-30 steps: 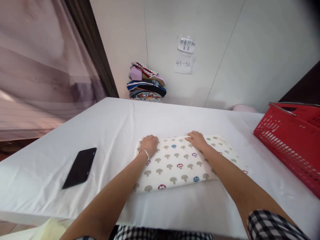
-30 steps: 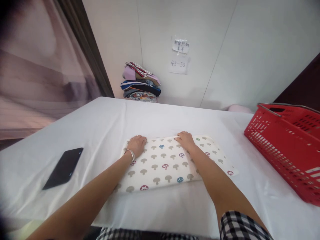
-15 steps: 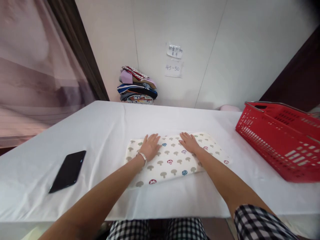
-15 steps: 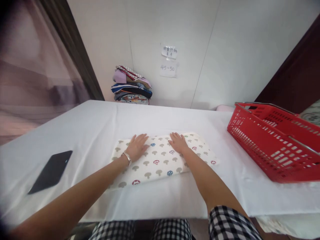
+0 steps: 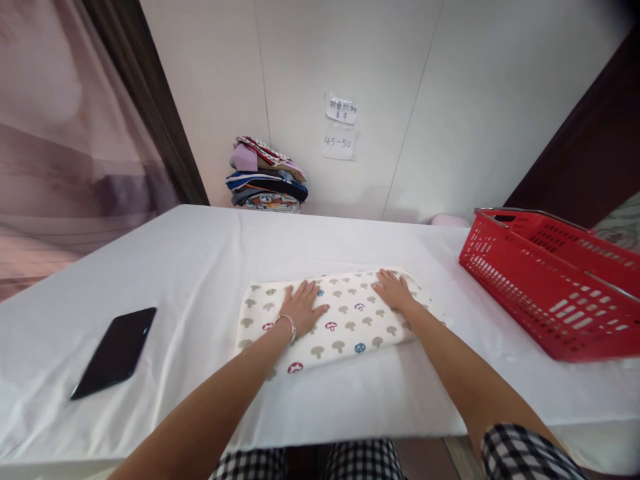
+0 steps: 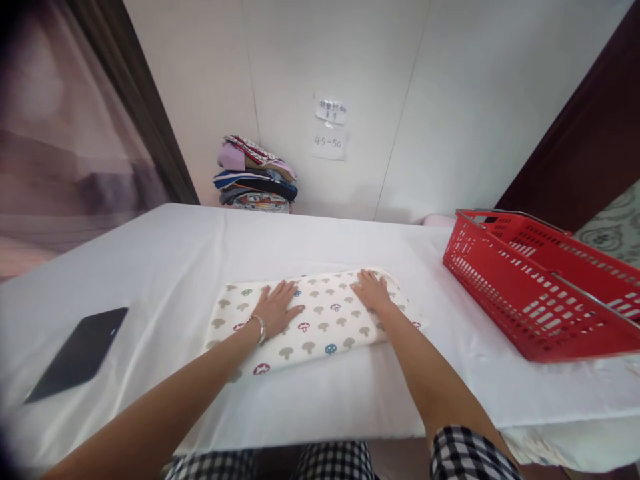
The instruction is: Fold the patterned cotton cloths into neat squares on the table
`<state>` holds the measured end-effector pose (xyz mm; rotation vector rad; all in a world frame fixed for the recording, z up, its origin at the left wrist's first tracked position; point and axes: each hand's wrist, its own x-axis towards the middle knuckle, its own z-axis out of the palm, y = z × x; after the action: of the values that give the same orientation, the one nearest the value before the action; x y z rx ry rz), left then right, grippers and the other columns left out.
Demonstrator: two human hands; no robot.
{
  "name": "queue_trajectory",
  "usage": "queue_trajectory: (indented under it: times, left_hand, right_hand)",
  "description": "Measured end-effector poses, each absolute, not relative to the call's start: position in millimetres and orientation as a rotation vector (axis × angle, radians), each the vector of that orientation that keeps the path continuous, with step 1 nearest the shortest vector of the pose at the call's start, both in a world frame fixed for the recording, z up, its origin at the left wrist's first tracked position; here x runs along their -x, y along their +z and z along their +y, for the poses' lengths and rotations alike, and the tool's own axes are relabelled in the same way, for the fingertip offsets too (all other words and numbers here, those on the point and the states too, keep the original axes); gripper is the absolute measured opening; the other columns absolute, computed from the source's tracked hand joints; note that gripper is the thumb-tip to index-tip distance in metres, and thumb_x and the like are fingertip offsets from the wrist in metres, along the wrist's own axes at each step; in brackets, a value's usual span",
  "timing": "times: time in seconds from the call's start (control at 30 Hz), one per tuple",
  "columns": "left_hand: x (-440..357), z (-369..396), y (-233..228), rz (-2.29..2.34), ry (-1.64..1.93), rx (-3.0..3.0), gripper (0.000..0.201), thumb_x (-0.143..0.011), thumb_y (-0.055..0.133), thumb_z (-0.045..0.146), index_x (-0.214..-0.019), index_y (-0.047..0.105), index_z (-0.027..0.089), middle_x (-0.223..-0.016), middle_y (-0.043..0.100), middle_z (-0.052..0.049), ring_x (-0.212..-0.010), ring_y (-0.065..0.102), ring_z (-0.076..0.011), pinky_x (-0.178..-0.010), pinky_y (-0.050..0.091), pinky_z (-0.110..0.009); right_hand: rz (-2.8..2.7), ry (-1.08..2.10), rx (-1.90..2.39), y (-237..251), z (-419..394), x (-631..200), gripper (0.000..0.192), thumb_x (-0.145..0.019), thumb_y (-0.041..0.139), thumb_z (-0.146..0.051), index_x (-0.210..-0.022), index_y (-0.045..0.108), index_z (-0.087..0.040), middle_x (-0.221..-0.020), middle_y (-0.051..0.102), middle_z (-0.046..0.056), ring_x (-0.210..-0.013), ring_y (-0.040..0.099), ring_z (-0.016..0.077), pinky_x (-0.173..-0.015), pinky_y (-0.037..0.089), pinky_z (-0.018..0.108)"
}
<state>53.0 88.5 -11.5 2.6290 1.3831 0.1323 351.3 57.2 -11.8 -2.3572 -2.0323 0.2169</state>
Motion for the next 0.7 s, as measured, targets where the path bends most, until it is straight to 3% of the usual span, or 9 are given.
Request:
queue_trajectory:
  times: [0.1,0.27,0.47,0.7]
  left_hand:
    - [-53.2,88.1,-12.8,1.375,0.147,-2.634,0.064,-0.087,0.023,0.059,-0.141,0.029,0.025,-0.15,0.02,-0.002,-0.138,0.01,-0.0258,-0.11,0.005,-0.052]
    - [-52.2,87.7,-13.3,1.368,0.187,-2.641,0.061,-0.088,0.027,0.057,-0.14,0.032,0.025,-0.149,0.024,-0.004,-0.138,0.013,-0.0265,-0.109,0.006,-0.053]
    - [-52.4,86.7,-12.2,1.36,0.183,-2.635,0.063,-0.088,0.025,0.057,-0.14,0.03,0.024,-0.149,0.023,-0.003,-0.138,0.013,-0.0256,-0.109,0.006,-0.052]
    - [-52.7,87.9,-14.2,1.353,0.182,-2.618,0.063,-0.088,0.025,0.058,-0.14,0.031,0.024,-0.149,0.022,-0.003,-0.138,0.012,-0.0251,-0.11,0.004,-0.052]
  right_hand:
    - [-2.038,0.217,2.375,-10.0,67.2,-356.7,0.059,-0.09,0.022,-0.049,-0.141,0.025,-0.02,-0.151,0.016,0.006,-0.138,0.011,0.0238,-0.107,0.011,0.052]
    - [-2.111,0.194,2.291,-4.8,74.9,-371.7,0.054,-0.089,0.028,-0.049,-0.135,0.037,-0.022,-0.147,0.027,0.007,-0.136,0.019,0.0231,-0.108,0.013,0.049]
    - [-1.883,0.191,2.473,-11.6,80.1,-397.2,0.061,-0.089,0.023,-0.051,-0.141,0.026,-0.019,-0.15,0.02,0.006,-0.137,0.016,0.0217,-0.108,0.014,0.047]
    - [-1.898,0.217,2.494,-2.9,84.0,-393.2,0.057,-0.089,0.025,-0.048,-0.139,0.03,-0.02,-0.149,0.023,0.007,-0.136,0.018,0.0224,-0.107,0.017,0.049]
